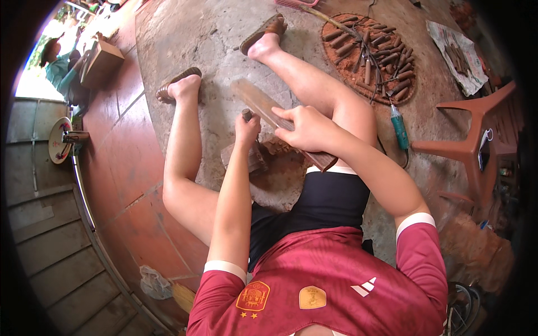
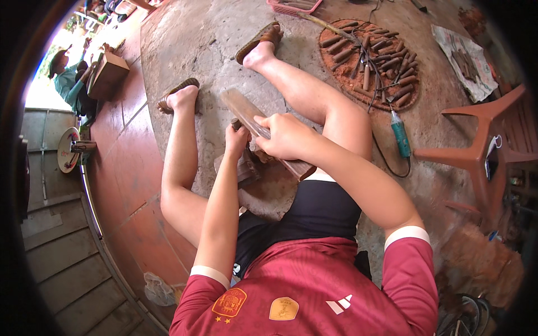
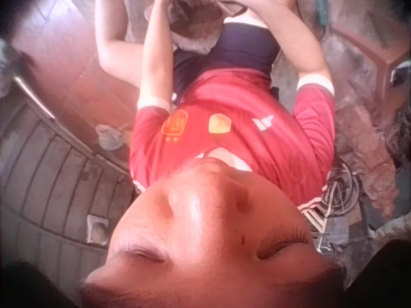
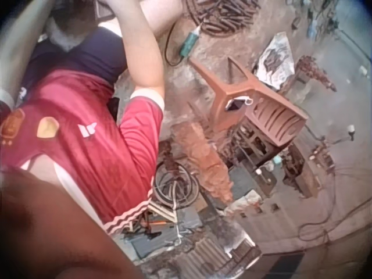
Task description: The person sits on the floor and uses a chisel and a wooden mallet to carve a piece of wood held between their legs. They repeatedly strike the chisel to shape the wood, occasionally adjusting the tool's position.
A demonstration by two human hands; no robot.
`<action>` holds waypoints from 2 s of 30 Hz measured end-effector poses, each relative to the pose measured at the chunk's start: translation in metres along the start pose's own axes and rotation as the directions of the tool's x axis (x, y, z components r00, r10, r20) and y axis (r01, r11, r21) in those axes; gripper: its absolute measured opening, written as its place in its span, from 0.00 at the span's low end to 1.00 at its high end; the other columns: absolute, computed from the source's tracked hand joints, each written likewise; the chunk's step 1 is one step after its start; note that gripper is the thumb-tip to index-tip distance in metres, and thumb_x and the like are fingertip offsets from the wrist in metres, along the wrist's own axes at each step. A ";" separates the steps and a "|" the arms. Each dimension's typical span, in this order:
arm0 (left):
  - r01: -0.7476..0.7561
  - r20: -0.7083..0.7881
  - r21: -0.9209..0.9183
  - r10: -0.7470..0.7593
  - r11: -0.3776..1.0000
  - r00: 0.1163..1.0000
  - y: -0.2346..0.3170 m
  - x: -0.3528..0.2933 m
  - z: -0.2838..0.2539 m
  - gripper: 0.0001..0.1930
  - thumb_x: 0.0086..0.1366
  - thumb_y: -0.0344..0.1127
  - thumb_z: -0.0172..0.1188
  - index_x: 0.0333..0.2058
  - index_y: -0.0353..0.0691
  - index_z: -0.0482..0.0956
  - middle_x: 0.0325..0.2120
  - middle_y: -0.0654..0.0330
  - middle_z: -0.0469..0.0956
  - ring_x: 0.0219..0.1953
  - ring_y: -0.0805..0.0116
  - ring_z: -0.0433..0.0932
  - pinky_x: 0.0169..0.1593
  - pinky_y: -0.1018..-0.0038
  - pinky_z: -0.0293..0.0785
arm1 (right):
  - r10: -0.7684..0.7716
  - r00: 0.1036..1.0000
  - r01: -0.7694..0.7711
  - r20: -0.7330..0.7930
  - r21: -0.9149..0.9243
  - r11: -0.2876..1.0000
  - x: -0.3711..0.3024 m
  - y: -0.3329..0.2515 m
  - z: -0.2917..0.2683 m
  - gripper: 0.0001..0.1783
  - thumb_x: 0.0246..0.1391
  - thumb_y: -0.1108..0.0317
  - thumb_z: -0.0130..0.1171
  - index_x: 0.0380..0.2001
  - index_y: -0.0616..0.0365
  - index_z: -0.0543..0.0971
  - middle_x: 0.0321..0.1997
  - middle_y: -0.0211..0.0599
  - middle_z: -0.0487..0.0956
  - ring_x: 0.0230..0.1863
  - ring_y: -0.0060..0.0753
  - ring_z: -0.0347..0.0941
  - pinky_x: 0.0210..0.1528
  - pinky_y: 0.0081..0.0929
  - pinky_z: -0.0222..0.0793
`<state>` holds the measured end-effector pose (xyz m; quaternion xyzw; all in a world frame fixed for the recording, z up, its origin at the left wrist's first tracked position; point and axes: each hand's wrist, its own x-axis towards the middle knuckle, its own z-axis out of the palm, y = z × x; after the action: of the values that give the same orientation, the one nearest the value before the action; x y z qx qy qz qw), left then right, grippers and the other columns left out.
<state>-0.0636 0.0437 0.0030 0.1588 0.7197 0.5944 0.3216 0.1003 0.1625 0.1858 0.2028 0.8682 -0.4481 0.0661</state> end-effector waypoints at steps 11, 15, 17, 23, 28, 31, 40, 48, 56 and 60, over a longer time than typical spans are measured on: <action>-0.087 -0.056 0.026 0.088 0.996 0.995 0.006 -0.006 -0.002 0.10 0.61 0.32 0.55 0.20 0.37 0.75 0.13 0.65 0.72 0.16 0.76 0.70 0.21 0.75 0.65 | -0.087 0.984 0.106 -0.158 0.116 0.988 -0.016 -0.016 0.007 0.33 0.53 0.59 0.61 0.62 0.55 0.70 0.23 0.51 0.80 0.27 0.35 0.81 0.36 0.31 0.74; -0.050 -0.065 0.016 0.051 0.999 0.997 0.006 -0.004 0.004 0.11 0.61 0.31 0.55 0.20 0.37 0.74 0.12 0.64 0.72 0.16 0.75 0.70 0.21 0.74 0.65 | -0.079 0.979 0.100 -0.188 0.102 0.990 -0.015 -0.007 0.021 0.32 0.52 0.60 0.60 0.60 0.60 0.71 0.31 0.63 0.79 0.35 0.50 0.80 0.42 0.36 0.74; -0.086 -0.031 0.088 0.089 0.992 0.996 0.007 -0.006 0.004 0.11 0.61 0.32 0.56 0.21 0.37 0.73 0.13 0.64 0.72 0.16 0.75 0.70 0.22 0.75 0.66 | 0.090 0.996 -0.084 -0.015 0.220 0.972 -0.011 0.003 0.022 0.32 0.52 0.60 0.60 0.59 0.65 0.71 0.38 0.67 0.79 0.41 0.54 0.80 0.46 0.36 0.74; -0.074 -0.078 0.033 0.077 0.997 0.994 -0.008 -0.007 -0.005 0.13 0.64 0.33 0.58 0.22 0.38 0.69 0.13 0.64 0.70 0.15 0.75 0.68 0.21 0.75 0.64 | -0.018 0.973 0.113 -0.230 0.406 0.907 -0.025 0.010 0.006 0.36 0.54 0.59 0.63 0.61 0.68 0.68 0.47 0.60 0.80 0.47 0.36 0.79 0.50 0.29 0.71; -0.211 -0.303 -0.121 0.166 0.970 0.938 -0.024 -0.024 -0.020 0.14 0.67 0.32 0.58 0.23 0.40 0.66 0.13 0.65 0.66 0.15 0.76 0.65 0.21 0.76 0.64 | -0.055 0.939 0.225 -0.340 0.484 0.845 -0.046 0.040 0.023 0.42 0.52 0.63 0.67 0.65 0.72 0.60 0.55 0.51 0.76 0.57 0.28 0.72 0.60 0.23 0.63; -0.246 -0.267 -0.332 0.160 0.910 0.950 -0.015 -0.042 -0.026 0.14 0.69 0.30 0.56 0.23 0.40 0.63 0.15 0.65 0.64 0.15 0.77 0.62 0.21 0.75 0.64 | 0.067 0.969 0.072 -0.237 0.532 0.844 -0.056 0.068 0.046 0.44 0.51 0.69 0.66 0.68 0.66 0.57 0.57 0.46 0.74 0.55 0.26 0.71 0.58 0.23 0.65; -0.203 -0.228 -0.441 0.110 0.874 0.967 -0.013 -0.030 -0.036 0.15 0.69 0.29 0.55 0.23 0.43 0.62 0.14 0.66 0.61 0.15 0.76 0.60 0.21 0.75 0.62 | 0.102 0.992 -0.100 0.073 -0.036 0.994 -0.028 0.095 0.105 0.43 0.50 0.56 0.59 0.70 0.35 0.56 0.31 0.63 0.79 0.35 0.58 0.79 0.44 0.45 0.75; -0.181 -0.139 -0.367 0.138 0.912 0.981 -0.009 -0.026 -0.033 0.17 0.69 0.30 0.56 0.21 0.42 0.62 0.13 0.66 0.61 0.15 0.76 0.60 0.21 0.76 0.61 | 0.180 0.982 -0.177 0.065 -0.039 0.983 -0.017 0.090 0.123 0.44 0.52 0.58 0.58 0.70 0.28 0.52 0.35 0.62 0.80 0.39 0.59 0.79 0.47 0.48 0.76; -0.195 0.008 -0.093 0.197 0.976 0.980 0.000 -0.029 -0.022 0.18 0.68 0.29 0.56 0.19 0.40 0.63 0.13 0.66 0.64 0.16 0.77 0.62 0.21 0.77 0.62 | 0.153 0.988 -0.153 0.020 0.008 0.988 -0.018 0.093 0.127 0.42 0.51 0.59 0.58 0.70 0.29 0.55 0.36 0.62 0.80 0.39 0.60 0.79 0.46 0.48 0.76; -0.318 -0.178 -0.057 0.303 0.947 0.936 -0.004 -0.052 -0.020 0.16 0.69 0.30 0.56 0.21 0.40 0.64 0.14 0.65 0.65 0.17 0.77 0.64 0.22 0.78 0.63 | 0.166 0.986 -0.166 0.024 0.034 0.985 -0.019 0.092 0.126 0.43 0.51 0.59 0.59 0.69 0.28 0.56 0.36 0.61 0.80 0.38 0.60 0.79 0.46 0.48 0.76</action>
<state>-0.0374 -0.0048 0.0151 0.2063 0.6840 0.6790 0.1688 0.1466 0.1033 0.0483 0.2708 0.8394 -0.4586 0.1086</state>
